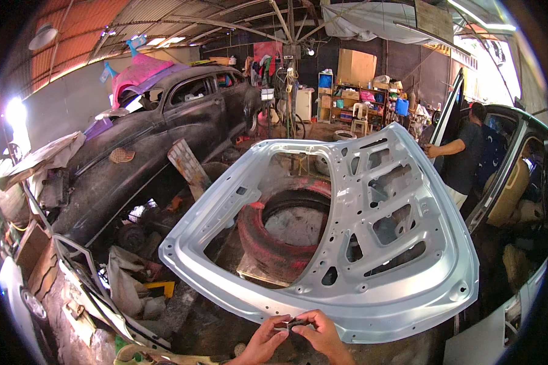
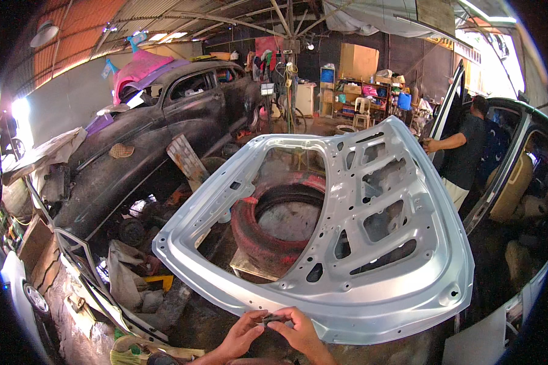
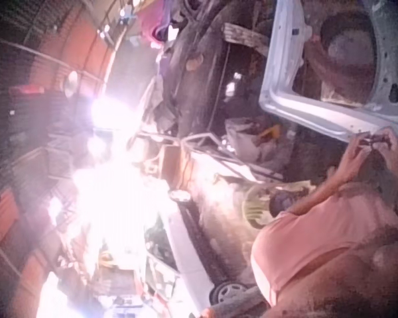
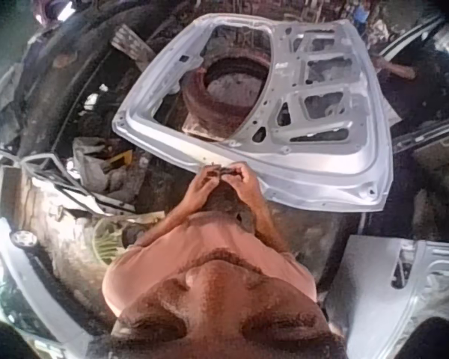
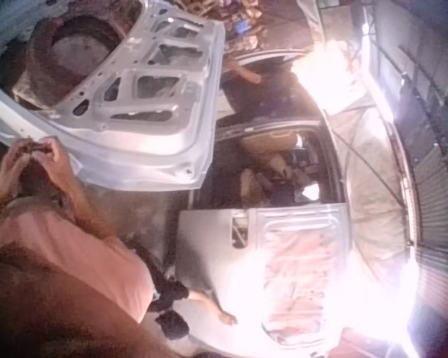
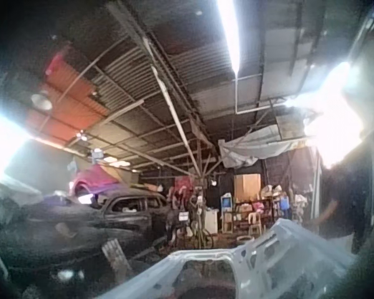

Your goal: The person sands the edges and surface of a large, light-colored car door panel using a sanding block. The panel is propped up on a tire in a cluttered garage. The person repeatedly dips the sanding block into a bucket of water and continues sanding different sections of the panel.

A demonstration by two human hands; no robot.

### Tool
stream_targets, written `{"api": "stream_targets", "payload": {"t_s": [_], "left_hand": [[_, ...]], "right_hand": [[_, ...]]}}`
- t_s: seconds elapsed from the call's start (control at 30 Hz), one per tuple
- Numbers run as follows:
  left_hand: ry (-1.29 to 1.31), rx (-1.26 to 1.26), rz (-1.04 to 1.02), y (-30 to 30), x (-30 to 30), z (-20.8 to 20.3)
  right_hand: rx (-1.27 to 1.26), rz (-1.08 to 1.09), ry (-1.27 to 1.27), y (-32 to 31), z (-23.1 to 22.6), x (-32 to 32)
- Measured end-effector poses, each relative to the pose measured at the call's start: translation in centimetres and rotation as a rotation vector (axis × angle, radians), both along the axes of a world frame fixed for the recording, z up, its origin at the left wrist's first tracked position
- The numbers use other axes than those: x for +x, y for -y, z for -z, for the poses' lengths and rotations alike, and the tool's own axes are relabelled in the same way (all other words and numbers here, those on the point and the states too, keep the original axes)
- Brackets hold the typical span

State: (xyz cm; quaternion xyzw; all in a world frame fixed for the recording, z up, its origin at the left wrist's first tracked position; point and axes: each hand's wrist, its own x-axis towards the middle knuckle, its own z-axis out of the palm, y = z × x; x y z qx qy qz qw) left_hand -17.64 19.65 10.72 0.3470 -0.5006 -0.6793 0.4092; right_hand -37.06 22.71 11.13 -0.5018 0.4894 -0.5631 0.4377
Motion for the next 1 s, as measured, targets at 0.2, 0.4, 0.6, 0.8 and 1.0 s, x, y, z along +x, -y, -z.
{"api": "stream_targets", "payload": {"t_s": [0.2,0.4,0.6,0.8,1.0], "left_hand": [[0.017,-0.095,0.232,-0.3,0.8,1.1],[0.105,-0.146,0.083,0.0,1.6,1.2],[0.252,-0.077,-0.114,-0.2,2.2,-0.5],[0.207,-0.127,-0.067,0.1,2.7,0.5],[0.280,-0.377,-0.387,0.5,1.6,1.0]], "right_hand": [[-0.110,-0.039,-0.153,-0.5,-0.7,1.3],[-0.239,0.023,-0.106,0.0,0.6,2.2],[0.054,-0.010,0.053,0.2,1.5,3.0],[0.079,-0.077,-0.037,0.3,2.0,3.1],[0.125,0.065,-0.064,0.2,2.0,3.8]]}}
